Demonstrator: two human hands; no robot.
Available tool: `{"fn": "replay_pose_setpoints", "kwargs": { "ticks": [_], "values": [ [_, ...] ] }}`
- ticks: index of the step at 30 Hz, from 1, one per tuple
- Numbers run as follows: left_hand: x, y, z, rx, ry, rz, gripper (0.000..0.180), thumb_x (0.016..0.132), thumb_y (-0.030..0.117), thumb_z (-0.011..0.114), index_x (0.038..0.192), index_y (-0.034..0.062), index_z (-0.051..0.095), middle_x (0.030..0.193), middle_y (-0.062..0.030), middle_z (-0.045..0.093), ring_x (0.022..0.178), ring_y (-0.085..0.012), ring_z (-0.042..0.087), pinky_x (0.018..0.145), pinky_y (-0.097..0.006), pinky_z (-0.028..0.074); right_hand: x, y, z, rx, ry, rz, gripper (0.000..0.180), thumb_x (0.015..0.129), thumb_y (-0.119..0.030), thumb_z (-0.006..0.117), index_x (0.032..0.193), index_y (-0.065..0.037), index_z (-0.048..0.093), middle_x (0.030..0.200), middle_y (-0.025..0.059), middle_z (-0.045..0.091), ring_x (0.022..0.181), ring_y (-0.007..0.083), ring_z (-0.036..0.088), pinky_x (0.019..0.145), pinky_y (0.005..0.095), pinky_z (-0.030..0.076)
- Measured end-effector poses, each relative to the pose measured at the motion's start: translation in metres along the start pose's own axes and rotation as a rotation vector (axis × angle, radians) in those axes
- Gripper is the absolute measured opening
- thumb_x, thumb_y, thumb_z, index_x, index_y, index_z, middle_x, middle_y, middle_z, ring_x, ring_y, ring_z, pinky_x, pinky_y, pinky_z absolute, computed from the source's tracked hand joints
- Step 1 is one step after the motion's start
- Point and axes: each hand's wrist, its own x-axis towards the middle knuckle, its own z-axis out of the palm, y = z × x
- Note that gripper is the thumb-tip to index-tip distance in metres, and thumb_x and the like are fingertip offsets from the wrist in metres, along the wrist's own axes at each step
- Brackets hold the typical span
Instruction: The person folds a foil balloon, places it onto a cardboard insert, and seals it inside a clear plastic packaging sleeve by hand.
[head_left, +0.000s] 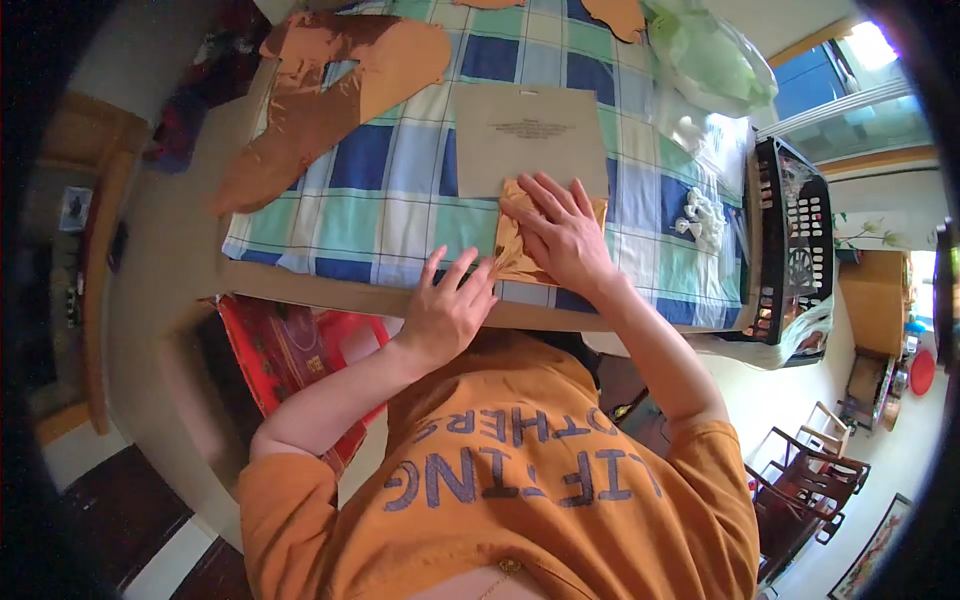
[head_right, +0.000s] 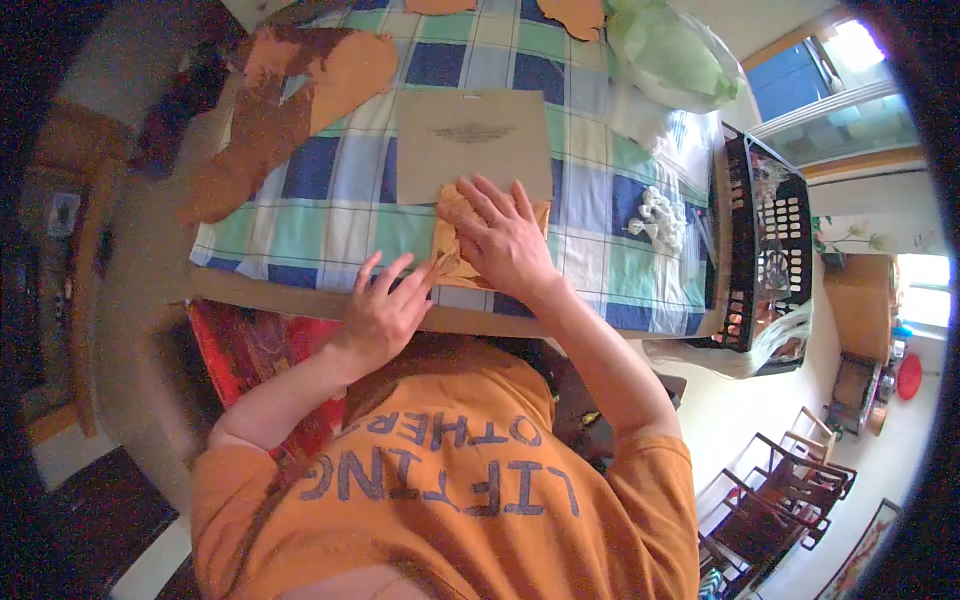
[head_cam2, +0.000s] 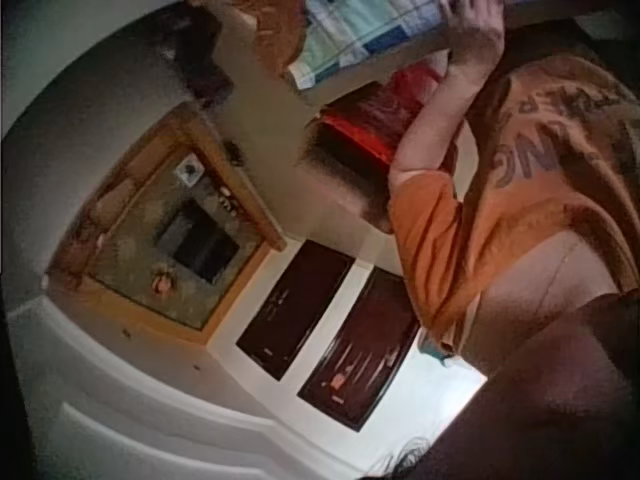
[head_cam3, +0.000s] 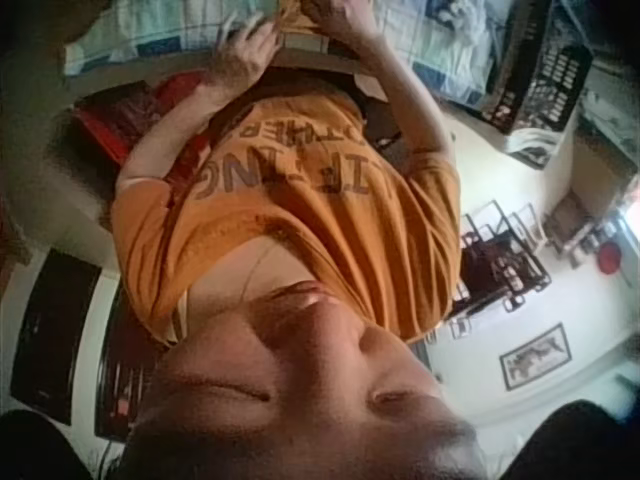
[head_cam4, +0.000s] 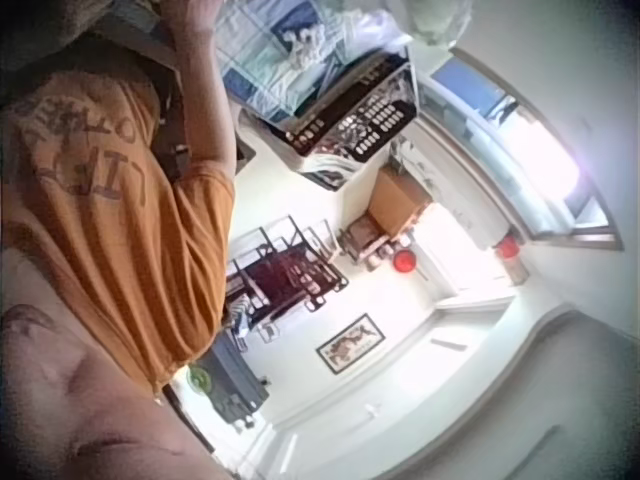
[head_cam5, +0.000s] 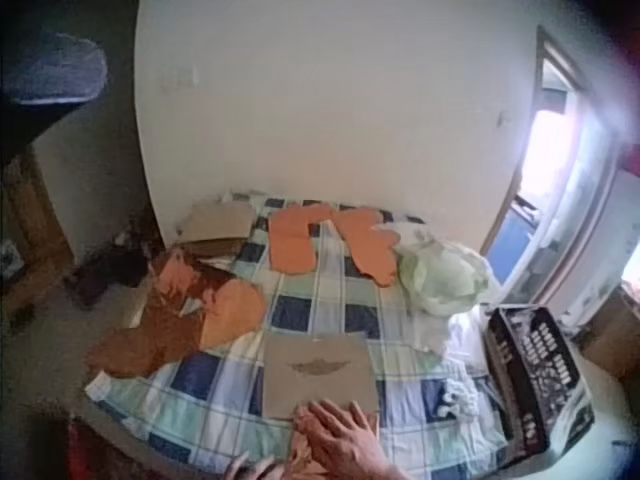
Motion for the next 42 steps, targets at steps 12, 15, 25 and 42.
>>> {"fn": "replay_pose_setpoints", "kwargs": {
  "ticks": [12,15,25,42],
  "values": [
    [0.043,-0.002,0.028,-0.055,0.11,-0.179,0.027,0.085,0.02,0.062,0.103,0.0007,0.062,0.126,-0.0132,0.055,0.125,-0.029,0.046,0.106,-0.054,0.032,-0.001,0.002,0.002,0.008,0.006,-0.015,0.038,0.088,-0.019,0.06,0.126,-0.02,0.061,0.145,0.0088,0.045,0.135,0.0287,0.041,0.111,0.0539,0.027],
    [0.044,-0.001,0.027,-0.003,0.079,-0.169,0.028,0.086,0.021,0.061,0.106,0.0008,0.062,0.13,-0.0126,0.054,0.129,-0.0282,0.043,0.107,-0.055,0.03,0.001,0.007,0.001,0.075,-0.002,0.022,0.038,0.088,-0.018,0.061,0.126,-0.018,0.061,0.145,0.0089,0.045,0.135,0.0283,0.041,0.111,0.0541,0.027],
    [0.046,-0.003,0.028,-0.018,0.037,-0.161,0.027,0.087,0.02,0.06,0.105,0.0003,0.061,0.13,-0.0154,0.055,0.127,-0.0265,0.046,0.108,-0.055,0.029,0.019,0.002,0.004,-0.004,-0.016,0.033,0.045,0.087,-0.017,0.061,0.132,-0.018,0.056,0.143,0.0093,0.047,0.134,0.0292,0.041,0.11,0.0569,0.028],
    [0.048,0.001,0.028,0.056,0.051,-0.154,0.038,0.088,0.022,0.06,0.118,-0.0009,0.059,0.131,-0.0129,0.055,0.122,-0.0239,0.049,0.108,-0.052,0.031,-0.025,0.024,0.0,-0.081,-0.076,0.249,0.069,0.095,-0.044,0.05,0.151,-0.008,0.028,0.157,0.0117,0.026,0.147,0.0246,0.018,0.119,0.0465,0.013]
  ]
}}
